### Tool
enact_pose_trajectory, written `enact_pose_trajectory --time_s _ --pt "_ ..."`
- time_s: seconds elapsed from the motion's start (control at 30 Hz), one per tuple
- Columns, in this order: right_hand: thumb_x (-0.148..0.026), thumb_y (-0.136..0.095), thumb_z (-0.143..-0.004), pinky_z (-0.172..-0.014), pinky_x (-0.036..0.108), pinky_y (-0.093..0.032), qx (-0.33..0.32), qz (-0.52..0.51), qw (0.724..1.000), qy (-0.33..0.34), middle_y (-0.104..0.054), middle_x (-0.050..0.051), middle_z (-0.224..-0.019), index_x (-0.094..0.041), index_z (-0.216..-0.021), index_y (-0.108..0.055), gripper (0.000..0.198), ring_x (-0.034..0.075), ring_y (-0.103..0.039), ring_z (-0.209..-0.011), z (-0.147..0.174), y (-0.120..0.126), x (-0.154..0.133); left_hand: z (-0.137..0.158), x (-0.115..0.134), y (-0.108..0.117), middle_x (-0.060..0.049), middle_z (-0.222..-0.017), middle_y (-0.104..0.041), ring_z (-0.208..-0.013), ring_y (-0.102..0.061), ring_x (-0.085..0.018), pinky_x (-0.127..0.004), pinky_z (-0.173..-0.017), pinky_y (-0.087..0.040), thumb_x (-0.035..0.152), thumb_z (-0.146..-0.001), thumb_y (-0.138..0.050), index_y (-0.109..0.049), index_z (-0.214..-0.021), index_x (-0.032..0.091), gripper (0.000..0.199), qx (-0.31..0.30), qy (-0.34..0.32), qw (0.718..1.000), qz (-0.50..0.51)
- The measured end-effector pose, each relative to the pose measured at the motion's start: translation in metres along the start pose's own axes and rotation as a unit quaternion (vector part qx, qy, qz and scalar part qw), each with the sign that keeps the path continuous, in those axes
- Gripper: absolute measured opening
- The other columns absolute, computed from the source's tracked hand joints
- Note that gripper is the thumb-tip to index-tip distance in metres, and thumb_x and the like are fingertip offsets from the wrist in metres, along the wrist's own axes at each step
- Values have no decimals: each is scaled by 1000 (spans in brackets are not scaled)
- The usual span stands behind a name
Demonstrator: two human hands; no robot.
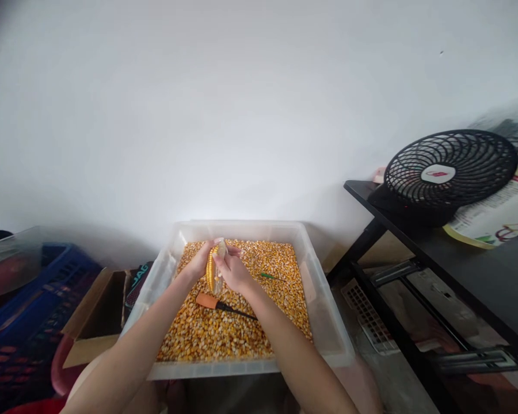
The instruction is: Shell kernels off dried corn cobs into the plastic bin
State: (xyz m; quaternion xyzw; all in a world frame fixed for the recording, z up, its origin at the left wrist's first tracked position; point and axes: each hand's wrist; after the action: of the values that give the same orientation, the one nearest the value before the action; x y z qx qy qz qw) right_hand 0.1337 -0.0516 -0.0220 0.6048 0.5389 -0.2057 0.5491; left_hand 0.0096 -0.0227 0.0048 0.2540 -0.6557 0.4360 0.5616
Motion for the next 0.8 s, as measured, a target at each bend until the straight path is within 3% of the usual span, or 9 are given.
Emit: enact_pose_trajectory --time_s 0.23,0.43,0.57,0.8 --pt "-61 -42 -87 -55 25 -35 47 14 998 -44 -55 1 -62 -18 -68 -54 48 15 -53 -61 -2 3 -4 -3 -2 -2 -11 -82 -72 -85 -66 -26 -34 -80 -48 47 -76 -52 -70 -95 9 46 16 -25 999 -38" --pt "-61 -25 -92 -52 26 -33 53 38 997 -48 -53 2 -56 -18 -66 -55 58 15 -52 -55 0 -2 -5 -9 -16 4 -10 -79 -72 -83 -67 -26 -32 -76 -50 53 -78 -44 -70 -95 10 53 -7 69 996 58" --pt "-62 -10 -92 -59 28 -39 75 -11 995 -59 -58 5 -61 -18 -65 -58 70 17 -56 -63 -3 1 1 -8 -15 3 -12 -78 -71 -81 -67 -27 -32 -73 -50 53 -77 -41 -70 -93 9 56 42 58 993 93" --pt "-67 -42 -82 -59 27 -39 68 -48 993 -89 -58 2 -63 -19 -67 -61 53 18 -56 -65 -5 4 -6 -7 -9 -7 -9 -77 -71 -79 -66 -25 -33 -71 -50 47 -76 -43 -70 -93 12 47 30 17 999 -8"
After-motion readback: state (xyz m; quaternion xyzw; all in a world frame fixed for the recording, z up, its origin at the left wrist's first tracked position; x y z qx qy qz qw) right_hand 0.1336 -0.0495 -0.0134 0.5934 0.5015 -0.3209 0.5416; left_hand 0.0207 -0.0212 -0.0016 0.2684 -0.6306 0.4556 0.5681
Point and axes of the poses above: each hand's wrist, its own z-axis away from the middle knuckle, its own y-axis out of the back of the hand, x = y × z
